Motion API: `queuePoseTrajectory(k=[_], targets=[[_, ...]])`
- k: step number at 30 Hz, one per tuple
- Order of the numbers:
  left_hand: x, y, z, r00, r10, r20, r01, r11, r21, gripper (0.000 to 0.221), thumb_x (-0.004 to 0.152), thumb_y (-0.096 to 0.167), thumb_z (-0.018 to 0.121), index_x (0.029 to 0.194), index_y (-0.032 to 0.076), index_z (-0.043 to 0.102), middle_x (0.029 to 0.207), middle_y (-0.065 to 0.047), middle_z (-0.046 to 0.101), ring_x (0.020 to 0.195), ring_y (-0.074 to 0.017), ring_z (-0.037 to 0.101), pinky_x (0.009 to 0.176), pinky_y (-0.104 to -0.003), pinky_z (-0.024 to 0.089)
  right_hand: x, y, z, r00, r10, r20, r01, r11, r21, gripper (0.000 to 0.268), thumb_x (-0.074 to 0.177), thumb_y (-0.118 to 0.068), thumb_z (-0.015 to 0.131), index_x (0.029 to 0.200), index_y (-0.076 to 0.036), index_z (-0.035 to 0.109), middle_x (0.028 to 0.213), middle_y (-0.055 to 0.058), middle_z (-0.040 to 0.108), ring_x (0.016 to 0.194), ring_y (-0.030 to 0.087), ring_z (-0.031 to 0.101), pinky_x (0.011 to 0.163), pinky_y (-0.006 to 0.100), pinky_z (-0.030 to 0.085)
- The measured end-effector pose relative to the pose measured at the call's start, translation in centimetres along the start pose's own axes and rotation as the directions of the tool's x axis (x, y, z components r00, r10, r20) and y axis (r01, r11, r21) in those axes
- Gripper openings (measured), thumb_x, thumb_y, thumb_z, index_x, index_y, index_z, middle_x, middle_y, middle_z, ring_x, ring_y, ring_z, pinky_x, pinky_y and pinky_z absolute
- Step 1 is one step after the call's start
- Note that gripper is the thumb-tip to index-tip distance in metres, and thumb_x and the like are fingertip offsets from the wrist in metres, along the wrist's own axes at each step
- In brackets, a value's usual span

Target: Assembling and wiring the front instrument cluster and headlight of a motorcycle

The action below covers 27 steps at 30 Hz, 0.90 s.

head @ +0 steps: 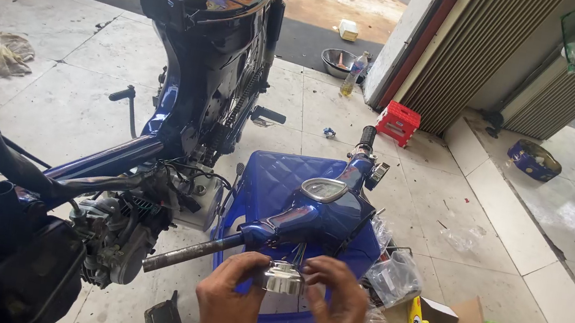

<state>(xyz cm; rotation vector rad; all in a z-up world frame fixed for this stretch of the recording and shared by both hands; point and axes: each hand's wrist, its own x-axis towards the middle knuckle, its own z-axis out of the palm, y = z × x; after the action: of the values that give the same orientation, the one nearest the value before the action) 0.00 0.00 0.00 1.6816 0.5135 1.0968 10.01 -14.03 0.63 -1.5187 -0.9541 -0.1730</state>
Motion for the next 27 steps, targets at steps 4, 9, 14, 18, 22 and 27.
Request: queuePoseTrajectory(k=[4,9,14,18,22,27], targets=[[-0.4,-0.8,-0.9,0.990,-0.143,-0.015,0.143,0.990,0.008,0.038,0.061,-0.009,0.081,0.094,0.009,0.082,0.097,-0.004,0.084,0.078,-0.0140,0.082,0.079,-0.026,0.069,-2.2,0.1,2.3,0.995,0.071,0.068,-0.086,0.962,0.258,0.036,0.088,-0.002,0.066,0.123,0.006,0.066,0.123,0.018,0.067,0.096,0.023,0.068,0.087,0.034,0.059],[-0.6,-0.7,-1.5,0.999,-0.054,-0.002,0.053,0.964,0.261,0.041,0.060,0.001,0.085,0.098,0.016,0.082,0.102,0.001,0.080,0.082,-0.0153,0.077,0.075,-0.030,0.064,-1.9,-1.0,3.9,0.999,0.035,0.029,-0.034,0.999,-0.023,0.045,0.078,-0.006,0.074,0.122,-0.002,0.068,0.112,0.012,0.077,0.089,0.020,0.076,0.078,0.030,0.062],[-0.9,-0.9,-0.7,0.999,-0.019,0.047,0.003,0.951,0.309,0.061,0.059,0.006,0.090,0.117,0.016,0.075,0.099,0.000,0.078,0.085,-0.0137,0.073,0.078,-0.031,0.064,-2.9,0.6,6.8,0.882,0.461,-0.097,-0.412,0.854,0.317,0.033,0.082,0.010,0.070,0.114,0.004,0.072,0.095,0.015,0.080,0.075,0.018,0.076,0.067,0.029,0.067],[-1.2,-0.3,0.0,0.973,-0.186,0.140,0.100,0.877,0.470,0.050,0.071,0.016,0.085,0.120,0.018,0.071,0.115,-0.002,0.077,0.093,-0.0202,0.078,0.083,-0.037,0.065,-3.3,1.2,8.1,0.573,0.819,0.034,-0.582,0.378,0.720,0.039,0.091,0.005,0.062,0.130,0.005,0.062,0.115,0.021,0.068,0.095,0.027,0.067,0.082,0.036,0.056],[-1.1,-0.7,-0.1,0.974,-0.189,0.126,0.103,0.862,0.497,0.048,0.072,0.002,0.076,0.115,0.023,0.077,0.115,0.004,0.079,0.087,-0.0185,0.080,0.085,-0.034,0.064,-3.2,1.1,8.0,0.604,0.794,0.066,-0.627,0.422,0.655,0.031,0.092,0.005,0.063,0.123,0.002,0.066,0.102,0.018,0.072,0.079,0.021,0.066,0.068,0.031,0.053],[-1.0,-1.5,0.3,0.994,-0.102,0.049,0.068,0.884,0.462,0.045,0.069,0.006,0.083,0.113,0.013,0.076,0.105,-0.005,0.081,0.079,-0.0210,0.080,0.072,-0.034,0.066,-2.6,0.8,7.1,0.817,0.544,-0.194,-0.475,0.824,0.310,0.036,0.085,-0.004,0.073,0.120,0.000,0.067,0.098,0.015,0.077,0.076,0.020,0.074,0.065,0.030,0.064]])
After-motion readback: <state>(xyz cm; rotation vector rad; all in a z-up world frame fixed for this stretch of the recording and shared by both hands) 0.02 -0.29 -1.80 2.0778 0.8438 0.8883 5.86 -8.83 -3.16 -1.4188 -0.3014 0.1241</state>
